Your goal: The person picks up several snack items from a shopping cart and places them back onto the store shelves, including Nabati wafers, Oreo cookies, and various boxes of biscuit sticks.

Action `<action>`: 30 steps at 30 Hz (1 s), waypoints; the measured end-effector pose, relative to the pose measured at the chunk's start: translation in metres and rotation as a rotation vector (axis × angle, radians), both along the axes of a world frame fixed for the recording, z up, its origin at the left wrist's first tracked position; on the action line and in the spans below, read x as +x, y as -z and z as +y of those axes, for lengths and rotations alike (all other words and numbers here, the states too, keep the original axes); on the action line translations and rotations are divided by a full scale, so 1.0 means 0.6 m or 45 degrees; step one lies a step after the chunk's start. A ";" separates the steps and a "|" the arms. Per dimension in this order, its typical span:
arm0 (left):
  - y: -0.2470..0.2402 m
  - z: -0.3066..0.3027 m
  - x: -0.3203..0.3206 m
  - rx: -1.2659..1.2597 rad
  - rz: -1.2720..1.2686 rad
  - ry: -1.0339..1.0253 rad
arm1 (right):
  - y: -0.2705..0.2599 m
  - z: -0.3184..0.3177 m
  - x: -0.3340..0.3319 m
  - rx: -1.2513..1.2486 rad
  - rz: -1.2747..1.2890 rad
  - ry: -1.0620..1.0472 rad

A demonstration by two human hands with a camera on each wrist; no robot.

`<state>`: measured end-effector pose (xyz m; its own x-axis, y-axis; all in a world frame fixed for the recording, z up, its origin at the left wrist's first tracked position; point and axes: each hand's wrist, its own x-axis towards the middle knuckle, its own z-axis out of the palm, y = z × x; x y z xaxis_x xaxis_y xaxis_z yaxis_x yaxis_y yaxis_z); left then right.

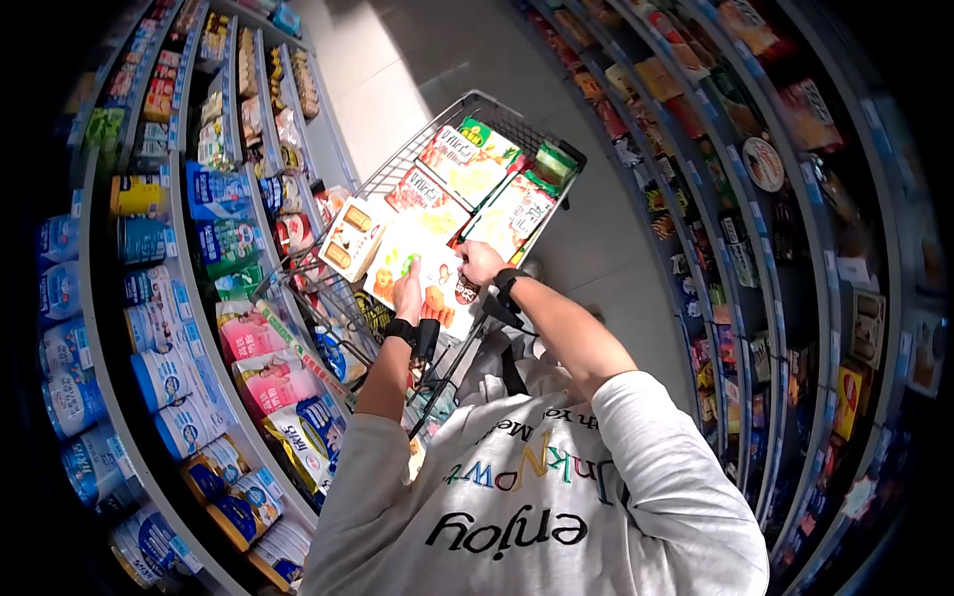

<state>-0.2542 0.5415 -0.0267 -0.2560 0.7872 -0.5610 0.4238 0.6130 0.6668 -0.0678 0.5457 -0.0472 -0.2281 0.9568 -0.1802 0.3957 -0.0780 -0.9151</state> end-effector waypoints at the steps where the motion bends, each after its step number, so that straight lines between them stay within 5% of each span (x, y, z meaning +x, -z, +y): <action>1: -0.006 0.010 0.005 -0.044 -0.072 0.121 | -0.017 0.011 0.022 0.012 -0.061 -0.050; 6: -0.056 0.026 0.107 0.078 -0.427 0.347 | -0.081 0.010 0.147 0.026 -0.162 0.110; 10: -0.102 0.044 0.223 0.105 -0.461 0.557 | -0.155 -0.044 0.243 0.063 -0.243 0.521; 12: -0.035 0.063 0.282 0.203 -0.587 0.501 | -0.167 -0.070 0.284 0.331 -0.166 0.867; 14: -0.087 0.037 0.364 0.140 -0.893 0.402 | -0.178 -0.102 0.332 0.399 -0.253 1.135; 17: -0.109 -0.016 0.471 -0.052 -1.450 0.178 | -0.176 -0.175 0.412 0.139 -0.075 1.268; 20: -0.185 -0.095 0.549 -0.346 -1.447 0.037 | -0.202 -0.261 0.477 -0.061 0.466 1.356; 21: -0.136 -0.093 0.567 -0.380 -1.448 0.094 | -0.223 -0.288 0.487 -0.258 0.637 1.425; 24: -0.154 -0.159 0.623 -0.495 -1.558 0.113 | -0.199 -0.348 0.541 -0.335 0.946 1.343; 30: -0.137 -0.219 0.686 -0.693 -1.604 0.365 | -0.228 -0.455 0.584 -0.165 0.912 1.502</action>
<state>0.1576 0.4098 0.0555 0.7720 0.3382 -0.5382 -0.1209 0.9094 0.3979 0.2827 0.2728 0.0894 0.6158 0.6324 -0.4698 -0.5108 -0.1335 -0.8492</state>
